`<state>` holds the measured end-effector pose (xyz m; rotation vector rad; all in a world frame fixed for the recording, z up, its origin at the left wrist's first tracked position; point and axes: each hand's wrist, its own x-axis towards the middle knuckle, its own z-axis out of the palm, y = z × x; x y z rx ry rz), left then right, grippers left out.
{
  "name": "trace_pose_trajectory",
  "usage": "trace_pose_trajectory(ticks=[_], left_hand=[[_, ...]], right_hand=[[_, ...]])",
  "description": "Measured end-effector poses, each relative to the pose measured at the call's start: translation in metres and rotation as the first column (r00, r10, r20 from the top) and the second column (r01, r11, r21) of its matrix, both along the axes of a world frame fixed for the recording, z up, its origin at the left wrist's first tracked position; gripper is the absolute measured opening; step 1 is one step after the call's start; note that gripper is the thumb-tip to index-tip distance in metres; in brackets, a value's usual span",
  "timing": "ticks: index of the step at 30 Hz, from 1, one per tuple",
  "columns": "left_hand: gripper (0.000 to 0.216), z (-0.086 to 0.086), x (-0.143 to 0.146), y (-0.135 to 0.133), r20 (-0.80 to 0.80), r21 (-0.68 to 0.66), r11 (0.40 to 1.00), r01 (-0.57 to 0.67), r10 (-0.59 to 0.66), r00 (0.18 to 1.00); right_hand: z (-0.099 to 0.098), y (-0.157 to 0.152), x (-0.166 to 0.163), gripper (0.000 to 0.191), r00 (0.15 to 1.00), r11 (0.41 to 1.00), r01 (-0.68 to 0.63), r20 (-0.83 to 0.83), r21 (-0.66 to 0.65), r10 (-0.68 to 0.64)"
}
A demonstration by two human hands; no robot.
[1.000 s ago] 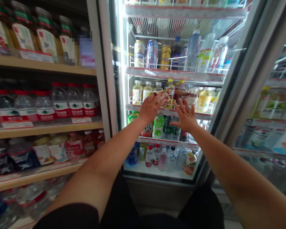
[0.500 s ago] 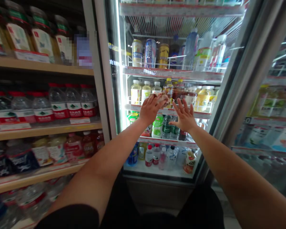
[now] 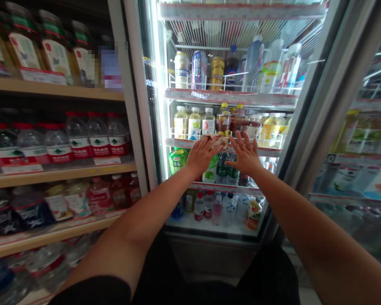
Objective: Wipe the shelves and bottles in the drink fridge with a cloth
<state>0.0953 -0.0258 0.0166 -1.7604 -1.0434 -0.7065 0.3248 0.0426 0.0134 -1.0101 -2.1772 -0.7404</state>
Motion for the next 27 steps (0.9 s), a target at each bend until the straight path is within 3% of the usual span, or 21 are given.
trace_pose_trajectory(ticks=[3,9,15,20,27], left_hand=[[0.049,-0.004,-0.001,-0.002,-0.070,-0.047,0.998,0.035,-0.038,0.997],[0.049,0.001,-0.002,-0.003,0.029,0.007,1.000,-0.006,0.006,1.000],[0.049,-0.007,-0.002,-0.005,-0.044,-0.053,0.998,0.022,-0.024,0.999],[0.047,-0.010,-0.004,-0.004,-0.041,-0.018,1.000,0.004,-0.005,0.999],[0.044,-0.003,-0.007,-0.007,-0.039,-0.040,0.999,0.016,-0.018,0.999]], right_hand=[[0.000,-0.001,0.000,0.119,1.000,1.000,-0.004,0.001,0.004,0.004],[0.000,-0.002,0.000,0.115,1.000,0.999,0.022,0.017,-0.023,-0.022],[0.000,-0.002,0.000,0.109,1.000,0.999,0.008,-0.001,-0.034,-0.008],[-0.001,-0.002,0.000,0.109,1.000,1.000,0.011,-0.001,-0.029,-0.011],[-0.004,-0.001,0.000,0.112,1.000,1.000,0.018,0.002,-0.005,-0.018]])
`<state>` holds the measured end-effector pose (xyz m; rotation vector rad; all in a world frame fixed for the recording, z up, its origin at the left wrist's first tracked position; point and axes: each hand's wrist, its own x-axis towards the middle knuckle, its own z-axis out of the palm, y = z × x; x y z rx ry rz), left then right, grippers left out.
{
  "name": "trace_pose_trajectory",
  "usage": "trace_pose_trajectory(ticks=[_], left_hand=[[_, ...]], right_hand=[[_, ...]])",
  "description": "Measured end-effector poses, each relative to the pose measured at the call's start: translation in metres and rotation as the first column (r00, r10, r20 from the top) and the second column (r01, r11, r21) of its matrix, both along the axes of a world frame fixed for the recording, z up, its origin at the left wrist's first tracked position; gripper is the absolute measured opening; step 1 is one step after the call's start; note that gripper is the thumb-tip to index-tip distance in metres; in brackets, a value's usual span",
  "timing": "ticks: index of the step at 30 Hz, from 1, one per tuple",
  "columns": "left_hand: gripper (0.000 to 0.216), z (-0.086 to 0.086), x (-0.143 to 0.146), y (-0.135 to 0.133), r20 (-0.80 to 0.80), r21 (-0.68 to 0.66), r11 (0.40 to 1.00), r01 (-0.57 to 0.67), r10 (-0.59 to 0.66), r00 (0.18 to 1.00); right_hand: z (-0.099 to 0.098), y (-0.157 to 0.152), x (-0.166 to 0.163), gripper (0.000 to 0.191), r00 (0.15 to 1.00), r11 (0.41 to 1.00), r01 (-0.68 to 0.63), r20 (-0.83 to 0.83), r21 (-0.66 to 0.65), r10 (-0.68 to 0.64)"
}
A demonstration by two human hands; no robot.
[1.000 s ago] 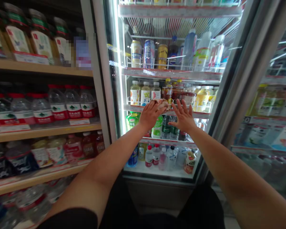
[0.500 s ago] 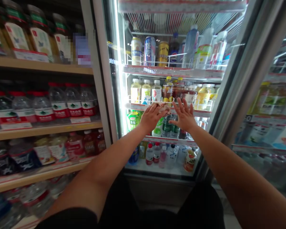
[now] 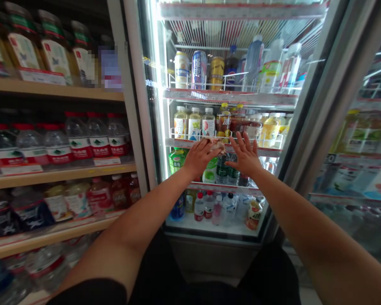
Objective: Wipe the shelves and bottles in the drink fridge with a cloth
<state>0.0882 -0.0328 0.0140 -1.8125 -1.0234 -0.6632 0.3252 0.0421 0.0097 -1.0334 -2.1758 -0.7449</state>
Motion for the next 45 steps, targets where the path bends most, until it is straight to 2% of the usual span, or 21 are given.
trace_pose_trajectory(ticks=[3,9,14,18,24,27,34,40,45], left_hand=[[0.043,0.001,-0.001,-0.001,0.032,0.039,0.999,-0.037,0.036,0.999],[0.046,-0.005,-0.003,-0.003,-0.077,0.002,1.000,-0.009,0.009,0.997],[0.044,-0.004,-0.006,-0.001,-0.006,0.015,1.000,-0.011,0.011,1.000],[0.045,-0.004,-0.009,-0.002,-0.031,-0.005,1.000,0.009,-0.009,0.999],[0.044,-0.002,-0.016,-0.003,0.054,0.003,0.999,-0.049,0.049,0.997],[0.045,-0.003,-0.018,-0.004,0.037,-0.010,0.999,-0.044,0.045,0.998],[0.044,0.000,-0.022,-0.009,0.089,0.041,0.996,-0.082,0.079,0.993],[0.044,0.000,-0.025,-0.009,0.037,0.058,0.995,-0.077,0.075,0.997],[0.046,0.005,-0.030,-0.006,0.133,0.096,0.989,-0.117,0.104,0.986]], right_hand=[[0.000,0.000,0.000,0.112,1.000,1.000,-0.004,-0.002,0.004,0.004],[-0.001,0.001,0.000,0.113,1.000,1.000,-0.008,-0.002,0.000,0.008],[-0.002,0.002,0.001,0.113,1.000,1.000,0.006,0.007,0.001,-0.006],[-0.002,0.003,0.001,0.115,1.000,1.000,-0.005,0.003,0.003,0.005],[-0.003,0.003,0.000,0.116,1.000,1.000,-0.013,-0.004,0.025,0.013],[-0.004,0.002,0.000,0.114,1.000,1.000,-0.006,-0.009,0.019,0.006],[-0.004,0.002,0.000,0.114,1.000,1.000,-0.010,-0.006,0.018,0.010],[-0.005,0.002,0.000,0.113,1.000,1.000,-0.009,-0.016,0.023,0.010],[-0.005,0.003,0.001,0.111,1.000,1.000,-0.008,-0.016,0.007,0.008]])
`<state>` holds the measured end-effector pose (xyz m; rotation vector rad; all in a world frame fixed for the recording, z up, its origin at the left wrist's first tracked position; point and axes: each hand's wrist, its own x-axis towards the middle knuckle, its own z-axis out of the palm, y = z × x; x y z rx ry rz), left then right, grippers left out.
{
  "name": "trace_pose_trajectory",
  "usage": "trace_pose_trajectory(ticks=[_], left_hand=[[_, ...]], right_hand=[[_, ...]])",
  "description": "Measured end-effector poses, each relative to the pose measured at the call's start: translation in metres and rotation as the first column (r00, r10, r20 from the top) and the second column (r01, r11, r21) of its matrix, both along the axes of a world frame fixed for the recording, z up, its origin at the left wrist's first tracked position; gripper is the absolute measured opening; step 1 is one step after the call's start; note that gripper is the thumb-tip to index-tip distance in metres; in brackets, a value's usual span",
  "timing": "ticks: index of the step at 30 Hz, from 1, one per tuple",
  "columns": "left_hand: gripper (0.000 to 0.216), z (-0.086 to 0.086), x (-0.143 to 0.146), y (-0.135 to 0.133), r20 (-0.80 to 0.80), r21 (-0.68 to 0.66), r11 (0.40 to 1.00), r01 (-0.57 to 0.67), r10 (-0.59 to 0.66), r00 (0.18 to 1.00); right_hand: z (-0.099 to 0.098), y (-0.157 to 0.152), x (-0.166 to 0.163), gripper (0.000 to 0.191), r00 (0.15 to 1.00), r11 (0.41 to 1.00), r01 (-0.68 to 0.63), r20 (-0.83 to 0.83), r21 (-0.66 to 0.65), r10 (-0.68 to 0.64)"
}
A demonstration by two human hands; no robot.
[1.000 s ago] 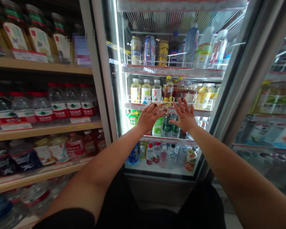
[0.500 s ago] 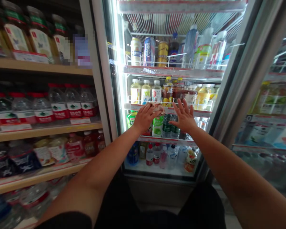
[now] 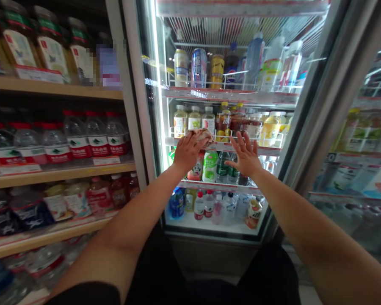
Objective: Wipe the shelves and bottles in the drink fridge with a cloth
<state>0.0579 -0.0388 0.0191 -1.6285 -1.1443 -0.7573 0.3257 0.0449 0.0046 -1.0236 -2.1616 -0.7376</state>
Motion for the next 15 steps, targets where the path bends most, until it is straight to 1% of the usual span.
trace_pose_trajectory(ticks=[2,6,12,15], left_hand=[[0.046,-0.0009,0.0002,0.0000,0.010,-0.014,1.000,0.003,-0.003,1.000],[0.041,-0.0033,0.0003,-0.0003,-0.033,-0.071,0.997,0.025,-0.027,0.999],[0.045,0.0005,-0.0011,0.0006,-0.014,0.008,1.000,-0.014,0.014,1.000],[0.043,-0.0014,0.0000,-0.0001,-0.034,-0.011,1.000,-0.008,0.008,0.999]], right_hand=[[-0.0002,0.0004,-0.0001,0.111,1.000,1.000,-0.004,-0.002,-0.002,0.004],[-0.0003,-0.0004,-0.0008,0.113,1.000,1.000,-0.005,-0.005,-0.007,0.005],[-0.0003,-0.0016,-0.0005,0.114,1.000,1.000,0.003,-0.005,-0.009,-0.003],[-0.0005,-0.0016,-0.0002,0.113,1.000,1.000,0.001,-0.008,-0.007,-0.001]])
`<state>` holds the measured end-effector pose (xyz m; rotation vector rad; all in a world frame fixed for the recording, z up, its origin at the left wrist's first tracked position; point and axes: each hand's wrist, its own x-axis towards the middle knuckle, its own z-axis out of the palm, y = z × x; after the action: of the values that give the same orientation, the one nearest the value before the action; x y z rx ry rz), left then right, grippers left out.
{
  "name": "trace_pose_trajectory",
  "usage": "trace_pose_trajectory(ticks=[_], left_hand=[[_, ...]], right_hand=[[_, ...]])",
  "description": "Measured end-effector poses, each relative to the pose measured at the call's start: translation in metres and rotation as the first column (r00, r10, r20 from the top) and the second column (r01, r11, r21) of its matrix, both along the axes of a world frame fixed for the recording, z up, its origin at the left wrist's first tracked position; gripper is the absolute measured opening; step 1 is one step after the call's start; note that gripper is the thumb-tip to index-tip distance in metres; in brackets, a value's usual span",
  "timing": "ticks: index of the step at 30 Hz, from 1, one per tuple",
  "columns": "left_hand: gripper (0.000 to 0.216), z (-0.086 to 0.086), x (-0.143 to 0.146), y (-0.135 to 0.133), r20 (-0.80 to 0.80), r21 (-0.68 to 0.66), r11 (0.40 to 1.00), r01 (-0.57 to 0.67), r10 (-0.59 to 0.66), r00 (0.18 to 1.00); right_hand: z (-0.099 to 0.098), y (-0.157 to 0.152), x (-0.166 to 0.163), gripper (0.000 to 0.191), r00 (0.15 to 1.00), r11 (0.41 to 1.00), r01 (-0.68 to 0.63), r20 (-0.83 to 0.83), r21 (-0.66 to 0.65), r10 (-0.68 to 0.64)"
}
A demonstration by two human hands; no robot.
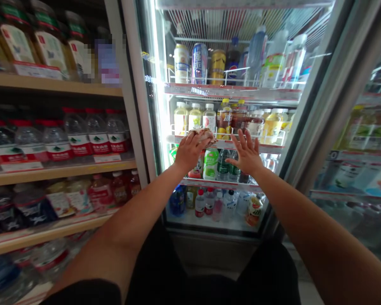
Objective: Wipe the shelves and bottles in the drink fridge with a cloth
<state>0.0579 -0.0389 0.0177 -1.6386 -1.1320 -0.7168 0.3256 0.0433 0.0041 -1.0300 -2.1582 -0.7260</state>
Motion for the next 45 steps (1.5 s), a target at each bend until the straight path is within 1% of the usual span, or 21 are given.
trace_pose_trajectory(ticks=[3,9,15,19,24,29,33,35,37,41,43,45], left_hand=[[0.042,0.000,-0.001,0.000,-0.014,-0.033,0.999,0.014,-0.015,1.000],[0.046,0.005,-0.002,0.002,0.076,-0.013,1.000,0.011,-0.010,0.997],[0.044,0.003,-0.002,0.002,-0.012,-0.014,1.000,0.001,-0.002,1.000],[0.047,0.005,-0.002,0.001,0.043,0.004,1.000,0.000,-0.001,0.999],[0.046,0.005,-0.001,-0.001,0.037,-0.045,0.999,0.021,-0.019,0.999],[0.046,0.008,-0.002,0.000,0.092,-0.007,1.000,0.007,-0.006,0.996],[0.048,0.008,-0.002,0.000,0.060,-0.026,1.000,-0.004,0.006,0.998],[0.048,0.011,-0.003,0.001,0.035,-0.037,0.999,0.012,-0.010,0.999],[0.046,0.016,-0.004,0.002,0.039,-0.021,1.000,0.014,-0.013,0.999],[0.046,0.025,-0.004,0.005,0.134,0.026,1.000,-0.012,0.008,0.991],[0.047,0.025,-0.001,0.005,0.146,0.011,1.000,0.000,-0.002,0.989],[0.049,0.024,0.004,0.005,0.118,-0.024,0.999,0.028,-0.025,0.993]], right_hand=[[0.000,0.000,0.000,0.113,1.000,1.000,0.000,0.004,-0.005,0.000],[-0.001,0.000,0.000,0.113,1.000,1.000,-0.009,0.002,0.000,0.009],[-0.002,0.001,0.001,0.112,1.000,1.000,-0.029,-0.007,0.002,0.029],[-0.001,0.000,0.000,0.112,1.000,1.000,-0.013,0.000,-0.012,0.013],[-0.002,-0.001,0.000,0.111,1.000,1.000,-0.009,-0.003,0.001,0.009],[-0.003,-0.001,0.000,0.112,1.000,1.000,-0.015,-0.005,0.005,0.015],[-0.003,-0.001,0.000,0.112,1.000,1.000,-0.002,0.006,0.011,0.002],[-0.003,-0.001,0.000,0.112,1.000,1.000,0.001,0.006,0.012,-0.001],[-0.003,-0.002,0.000,0.112,1.000,1.000,0.002,0.005,0.010,-0.002],[-0.003,-0.002,0.000,0.112,1.000,1.000,-0.004,0.004,-0.005,0.004],[-0.003,-0.001,0.000,0.111,1.000,1.000,-0.007,-0.001,-0.008,0.007],[-0.003,-0.001,0.000,0.110,1.000,1.000,-0.010,-0.003,-0.005,0.010]])
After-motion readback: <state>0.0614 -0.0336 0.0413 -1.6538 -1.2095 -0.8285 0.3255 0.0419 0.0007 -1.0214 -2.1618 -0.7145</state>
